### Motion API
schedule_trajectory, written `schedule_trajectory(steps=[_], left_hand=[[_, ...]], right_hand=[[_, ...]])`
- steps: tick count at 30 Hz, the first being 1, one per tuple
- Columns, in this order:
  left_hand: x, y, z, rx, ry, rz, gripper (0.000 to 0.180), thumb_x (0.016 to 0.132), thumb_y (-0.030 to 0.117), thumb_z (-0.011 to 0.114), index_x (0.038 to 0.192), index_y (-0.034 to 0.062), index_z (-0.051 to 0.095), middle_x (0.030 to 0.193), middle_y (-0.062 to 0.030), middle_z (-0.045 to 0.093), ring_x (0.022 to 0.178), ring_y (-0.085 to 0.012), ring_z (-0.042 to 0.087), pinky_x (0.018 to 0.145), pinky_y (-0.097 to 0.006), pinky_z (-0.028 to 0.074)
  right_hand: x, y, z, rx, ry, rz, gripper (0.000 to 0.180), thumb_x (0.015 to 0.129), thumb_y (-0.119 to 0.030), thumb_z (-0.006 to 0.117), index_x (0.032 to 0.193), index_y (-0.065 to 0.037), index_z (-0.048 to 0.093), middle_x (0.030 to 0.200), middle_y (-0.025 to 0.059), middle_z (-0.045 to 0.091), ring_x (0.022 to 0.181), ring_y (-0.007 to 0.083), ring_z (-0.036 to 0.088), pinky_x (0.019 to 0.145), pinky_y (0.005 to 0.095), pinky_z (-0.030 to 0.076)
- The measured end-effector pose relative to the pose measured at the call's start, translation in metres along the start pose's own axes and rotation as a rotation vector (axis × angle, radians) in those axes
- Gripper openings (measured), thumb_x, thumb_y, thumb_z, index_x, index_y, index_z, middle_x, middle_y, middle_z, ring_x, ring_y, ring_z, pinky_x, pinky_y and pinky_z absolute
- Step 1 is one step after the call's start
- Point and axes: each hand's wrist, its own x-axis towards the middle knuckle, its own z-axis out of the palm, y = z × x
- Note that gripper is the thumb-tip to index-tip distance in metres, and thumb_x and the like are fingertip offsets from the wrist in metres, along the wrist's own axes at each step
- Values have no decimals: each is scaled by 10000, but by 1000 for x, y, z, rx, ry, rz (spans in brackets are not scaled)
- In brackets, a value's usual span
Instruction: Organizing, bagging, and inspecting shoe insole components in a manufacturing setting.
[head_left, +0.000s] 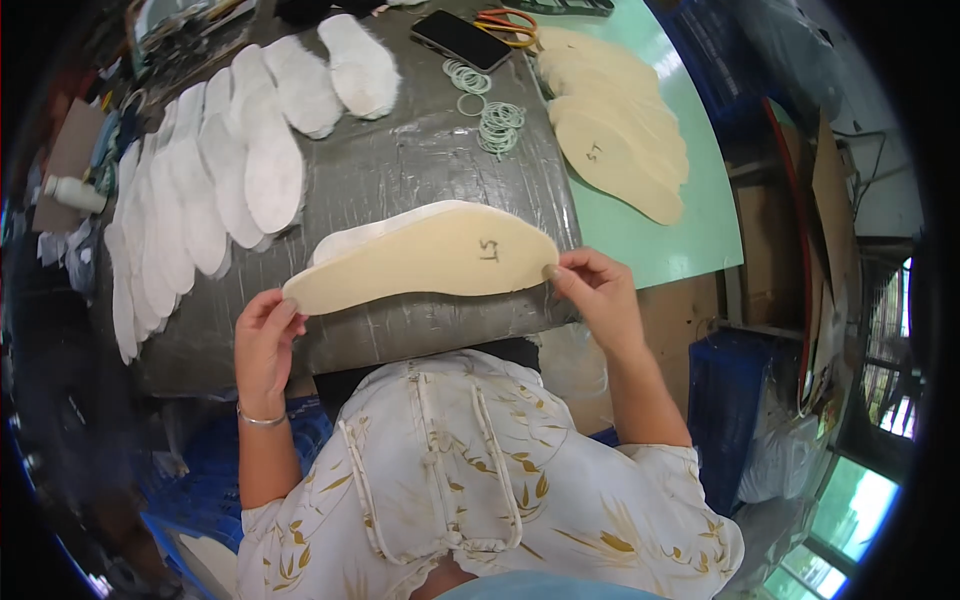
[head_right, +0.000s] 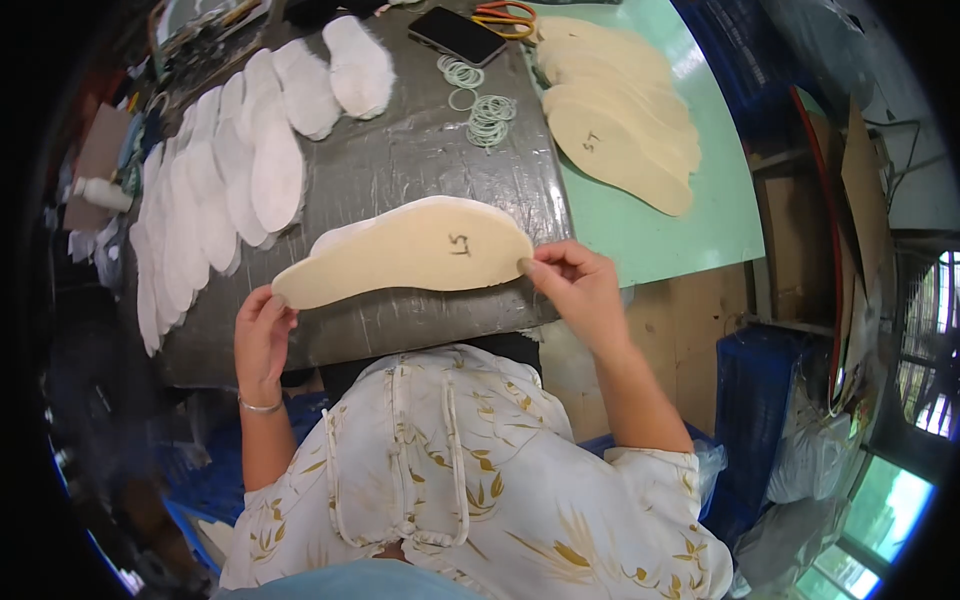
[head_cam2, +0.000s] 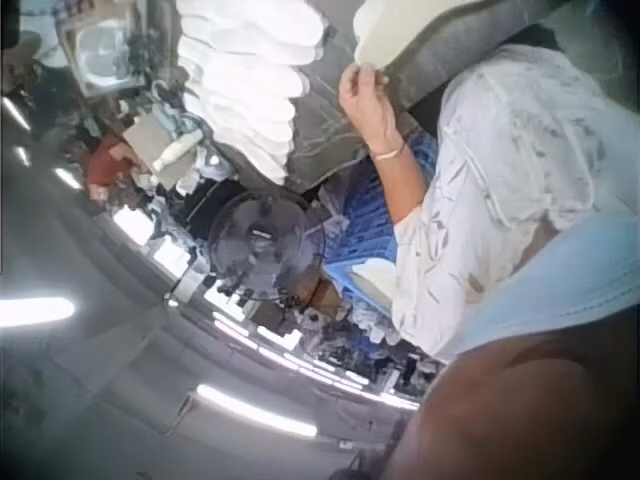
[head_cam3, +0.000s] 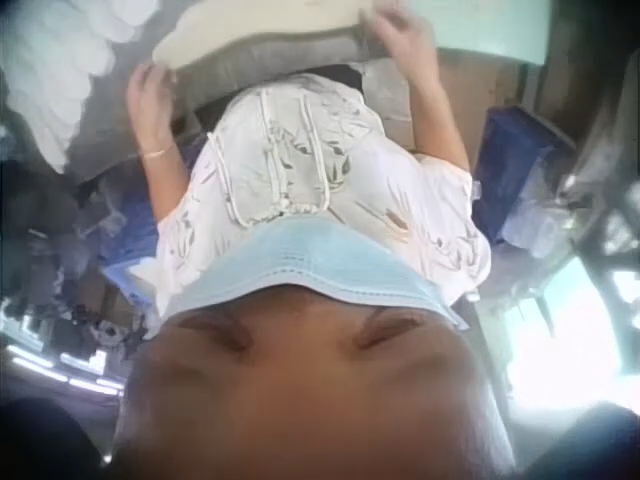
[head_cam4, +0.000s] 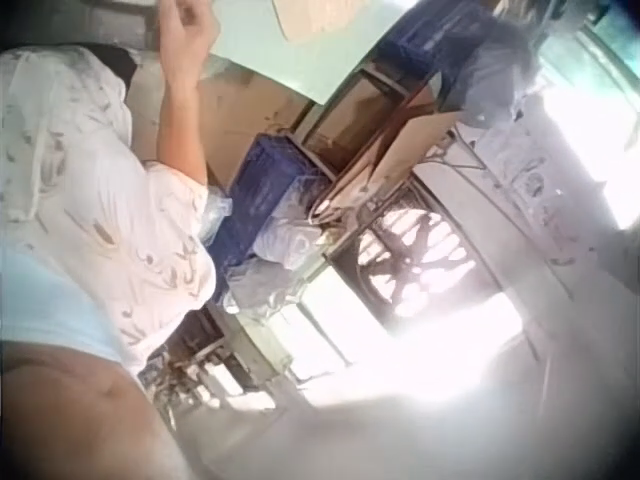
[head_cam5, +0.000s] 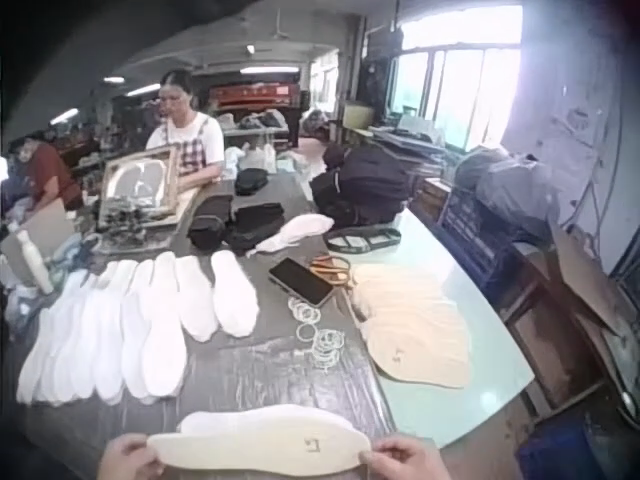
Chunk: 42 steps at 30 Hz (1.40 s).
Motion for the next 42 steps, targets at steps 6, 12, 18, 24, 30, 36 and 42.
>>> schedule_trajectory(steps=[6, 12, 18, 24, 30, 36, 42], left_hand=[[10, 3, -23, 75, -10, -61, 138, 927, 62, 620, 1041, -14, 623, 886, -68, 656, 708, -120, 573, 636, -250, 473], [19, 13, -18, 118, -23, -123, 163, 926, 115, 646, 1043, 11, 603, 896, -60, 650, 722, -123, 572, 631, -250, 466], [41, 20, -10, 175, -31, -150, 168, 916, 105, 663, 1051, 21, 609, 905, -55, 655, 737, -121, 582, 623, -252, 460], [48, 29, -4, 242, -41, -181, 150, 911, 104, 663, 1028, 26, 612, 911, -62, 664, 706, -126, 582, 614, -251, 463], [52, 29, -6, 271, -47, -201, 172, 904, 117, 687, 1033, 28, 618, 925, -62, 673, 742, -125, 605, 619, -247, 473], [56, 31, -3, 269, -44, -214, 169, 904, 105, 685, 1040, 30, 618, 943, -66, 679, 759, -125, 612, 623, -249, 474], [58, 30, -5, 249, -67, -232, 166, 896, 90, 690, 1036, 35, 619, 964, -70, 683, 771, -130, 618, 631, -254, 475]], right_hand=[[6, 25, 21, 319, 25, 389, 176, 849, -135, 768, 917, 11, 697, 770, 20, 673, 612, 61, 583, 571, 193, 479], [18, 33, 21, 241, 21, 345, 160, 871, -144, 749, 905, 8, 712, 735, 8, 656, 577, 58, 556, 536, 200, 457], [31, 35, 11, 205, -2, 304, 216, 927, -164, 665, 955, 49, 685, 709, -4, 629, 586, 45, 556, 520, 211, 452], [33, 43, 12, 191, 8, 304, 228, 922, -169, 654, 973, 51, 682, 688, 9, 626, 560, 54, 553, 507, 226, 457], [34, 36, 13, 127, 30, 347, 207, 920, -153, 650, 971, 43, 692, 673, 39, 645, 552, 73, 571, 497, 249, 469], [34, 40, 15, 71, 65, 302, 168, 898, -118, 663, 948, 40, 694, 678, 99, 669, 553, 102, 587, 531, 267, 475], [35, 36, 16, 30, 91, 287, 138, 885, -101, 667, 929, 25, 699, 716, 139, 682, 568, 141, 604, 566, 284, 484]])
